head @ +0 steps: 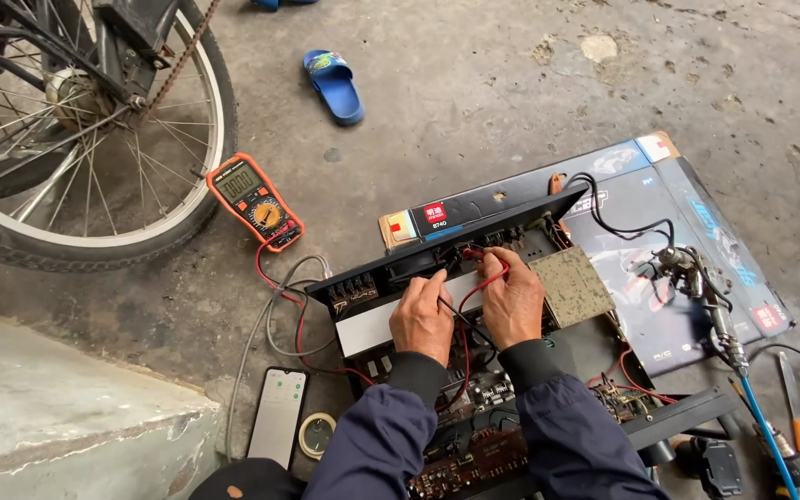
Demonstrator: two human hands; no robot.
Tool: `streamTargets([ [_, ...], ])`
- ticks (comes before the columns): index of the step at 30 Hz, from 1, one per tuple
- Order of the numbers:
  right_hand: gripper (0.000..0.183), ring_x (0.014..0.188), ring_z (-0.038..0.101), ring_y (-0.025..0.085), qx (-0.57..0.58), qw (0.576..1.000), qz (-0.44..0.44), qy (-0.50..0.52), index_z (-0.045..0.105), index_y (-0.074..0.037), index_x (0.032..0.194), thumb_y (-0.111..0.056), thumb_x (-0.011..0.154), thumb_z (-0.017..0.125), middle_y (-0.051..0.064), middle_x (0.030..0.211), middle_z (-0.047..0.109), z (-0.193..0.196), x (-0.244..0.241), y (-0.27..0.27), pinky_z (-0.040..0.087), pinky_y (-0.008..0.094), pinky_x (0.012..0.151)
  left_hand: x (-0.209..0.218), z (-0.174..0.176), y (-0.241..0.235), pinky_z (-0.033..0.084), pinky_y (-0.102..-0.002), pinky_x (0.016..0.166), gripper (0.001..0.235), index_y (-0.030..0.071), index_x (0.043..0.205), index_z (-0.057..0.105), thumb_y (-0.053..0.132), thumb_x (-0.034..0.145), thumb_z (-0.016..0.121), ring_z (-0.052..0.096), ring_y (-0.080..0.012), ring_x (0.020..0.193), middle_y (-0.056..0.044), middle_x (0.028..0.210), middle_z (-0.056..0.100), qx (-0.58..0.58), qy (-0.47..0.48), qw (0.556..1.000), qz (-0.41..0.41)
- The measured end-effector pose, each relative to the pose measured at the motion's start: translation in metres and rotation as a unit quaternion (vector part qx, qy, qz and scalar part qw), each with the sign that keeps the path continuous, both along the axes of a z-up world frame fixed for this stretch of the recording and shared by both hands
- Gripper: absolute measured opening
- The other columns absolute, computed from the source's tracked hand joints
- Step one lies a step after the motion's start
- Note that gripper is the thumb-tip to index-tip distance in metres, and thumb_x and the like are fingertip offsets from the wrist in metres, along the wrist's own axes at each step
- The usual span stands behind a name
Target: The person uses a multimeter to test components on an open electronic device, likely a power supply unit. They then use a soldering iron to work on the circuit board, handling wires and components.
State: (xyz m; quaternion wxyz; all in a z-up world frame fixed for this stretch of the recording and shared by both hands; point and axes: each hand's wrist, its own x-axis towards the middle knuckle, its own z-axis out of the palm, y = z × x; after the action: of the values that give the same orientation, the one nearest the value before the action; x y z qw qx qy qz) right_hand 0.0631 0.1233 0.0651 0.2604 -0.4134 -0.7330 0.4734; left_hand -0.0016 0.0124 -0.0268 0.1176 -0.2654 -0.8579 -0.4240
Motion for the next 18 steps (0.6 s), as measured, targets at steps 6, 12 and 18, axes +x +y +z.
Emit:
streamTargets([
  [6, 0.025, 0.102, 0.078, 0.034, 0.012, 1.0, 0.002, 0.002, 0.081, -0.016, 0.125, -0.029, 0.116, 0.062, 0.013, 0.097, 0.084, -0.005, -0.001, 0.003, 0.061, 0.051, 0.09, 0.0, -0.006, 0.0, 0.066, -0.039, 0.078, 0.022, 0.024, 0.122, 0.082, 0.021, 0.107, 0.066, 0.077, -0.0229, 0.091, 0.001, 0.091, 0.068, -0.005, 0.026, 1.0, 0.006],
  [12, 0.025, 0.101, 0.078, 0.033, -0.006, 1.0, -0.003, 0.017, 0.081, -0.017, 0.125, -0.03, 0.115, 0.063, 0.011, 0.098, 0.085, -0.01, -0.001, 0.005, 0.061, 0.05, 0.09, 0.002, 0.002, 0.0, 0.066, -0.036, 0.076, 0.021, 0.024, 0.119, 0.083, 0.018, 0.105, 0.068, 0.076, -0.0215, 0.087, 0.002, 0.089, 0.067, -0.001, 0.036, 0.999, 0.005],
  [18, 0.026, 0.102, 0.08, 0.036, -0.014, 1.0, -0.01, 0.015, 0.081, -0.015, 0.124, -0.029, 0.114, 0.061, 0.014, 0.1, 0.085, -0.003, -0.001, 0.002, 0.06, 0.052, 0.092, -0.001, 0.008, 0.001, 0.066, -0.036, 0.076, 0.02, 0.025, 0.117, 0.083, 0.018, 0.104, 0.069, 0.077, -0.0208, 0.086, 0.002, 0.087, 0.068, 0.001, 0.039, 0.999, 0.001],
])
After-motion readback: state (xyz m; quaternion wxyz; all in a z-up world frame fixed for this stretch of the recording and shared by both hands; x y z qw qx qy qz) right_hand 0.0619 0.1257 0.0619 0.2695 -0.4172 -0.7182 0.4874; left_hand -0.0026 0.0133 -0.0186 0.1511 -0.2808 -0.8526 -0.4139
